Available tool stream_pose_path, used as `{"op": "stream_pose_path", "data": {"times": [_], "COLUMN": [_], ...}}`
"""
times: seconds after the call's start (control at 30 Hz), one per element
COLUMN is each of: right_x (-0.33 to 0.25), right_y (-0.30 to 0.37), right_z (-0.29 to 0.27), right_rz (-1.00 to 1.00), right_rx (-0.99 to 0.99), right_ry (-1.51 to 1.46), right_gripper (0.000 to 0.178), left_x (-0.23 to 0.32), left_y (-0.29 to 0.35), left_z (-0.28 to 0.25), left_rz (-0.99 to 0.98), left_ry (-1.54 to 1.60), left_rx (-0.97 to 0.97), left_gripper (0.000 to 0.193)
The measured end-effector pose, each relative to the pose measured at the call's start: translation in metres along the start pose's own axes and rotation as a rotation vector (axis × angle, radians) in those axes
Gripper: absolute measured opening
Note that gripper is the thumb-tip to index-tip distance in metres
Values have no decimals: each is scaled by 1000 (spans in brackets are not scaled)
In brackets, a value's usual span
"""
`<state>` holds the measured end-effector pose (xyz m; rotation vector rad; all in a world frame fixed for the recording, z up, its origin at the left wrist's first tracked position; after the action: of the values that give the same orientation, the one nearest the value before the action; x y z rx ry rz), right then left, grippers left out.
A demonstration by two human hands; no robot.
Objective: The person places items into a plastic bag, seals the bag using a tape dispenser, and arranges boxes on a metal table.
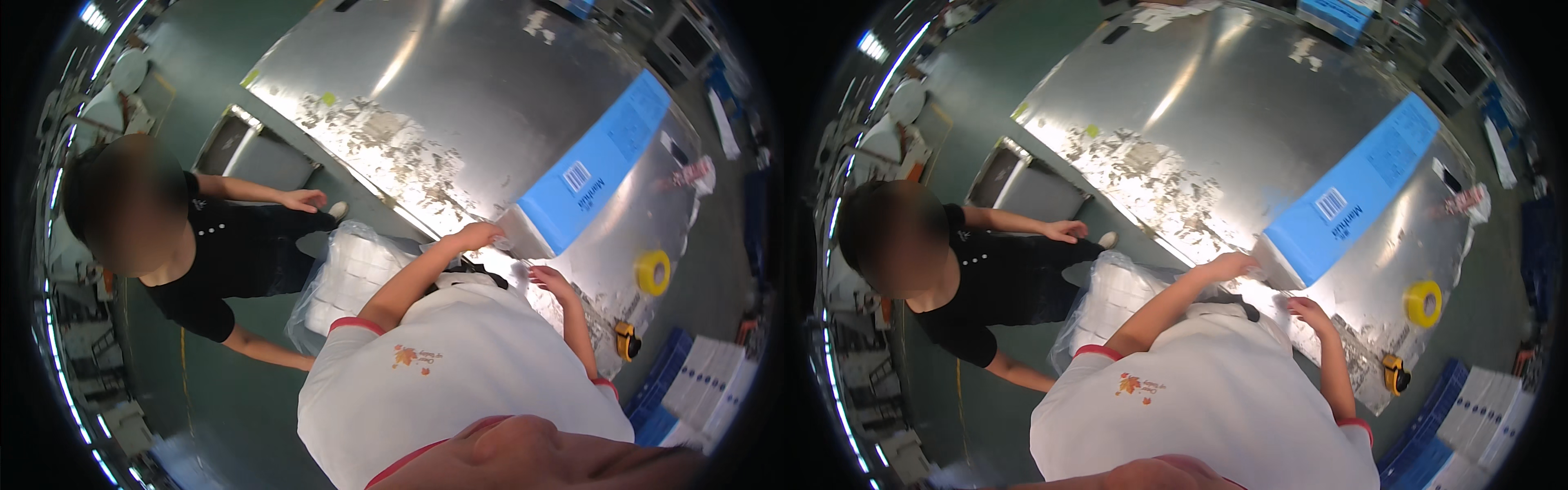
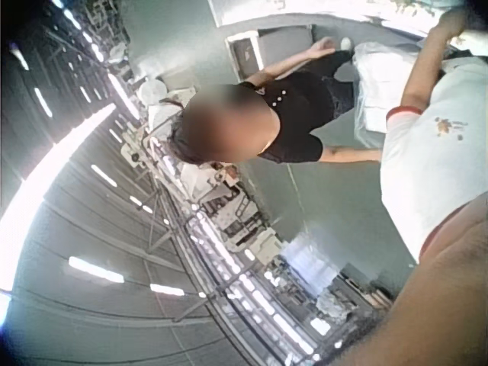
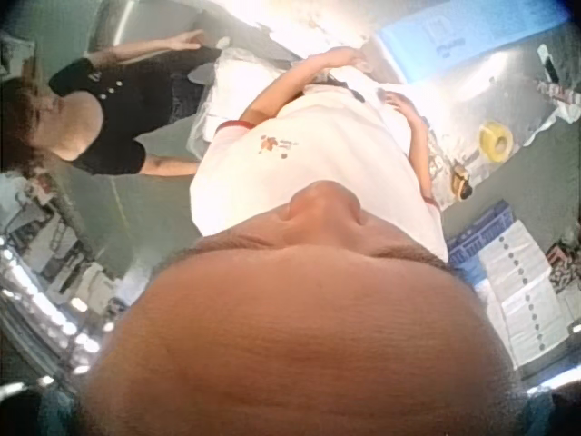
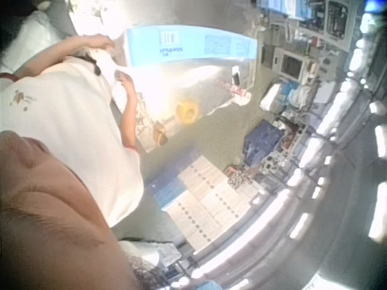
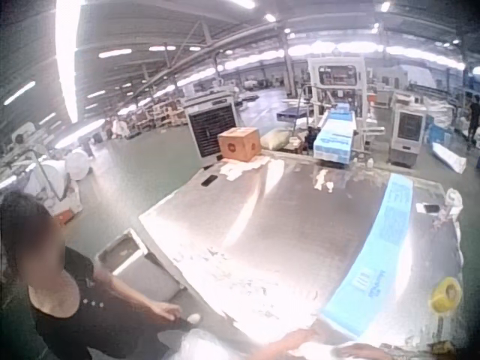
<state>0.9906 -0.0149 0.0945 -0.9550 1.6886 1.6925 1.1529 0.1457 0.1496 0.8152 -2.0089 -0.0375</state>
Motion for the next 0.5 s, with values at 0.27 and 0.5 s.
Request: {"op": "stream_pose_path", "data": {"times": [0.27, 0.5], "right_x": [-55, -106], "right_y": [-25, -84], "right_z": [-41, -9], "right_rz": [-231, -259], "right_rx": [450, 288], "right_ry": [-358, -629], "right_gripper": [79, 76], "left_x": [-34, -58], "left_y": [6, 11], "left_z": [-19, -63], "left_rz": [-186, -144], "left_ry": [18, -86], "left_rx": [-19, 186], "left_gripper": [27, 22]}}
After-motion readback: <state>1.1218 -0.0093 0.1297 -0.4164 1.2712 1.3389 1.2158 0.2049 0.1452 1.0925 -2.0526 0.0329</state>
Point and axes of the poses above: each hand's wrist, its own y-axis away from the middle knuckle, its own z-axis out of the palm, x = y × z, the point moved 9 cm from there along -y, towards the middle knuckle, and after that the axes turned 12 degrees about -z, right-handed, at the moved point
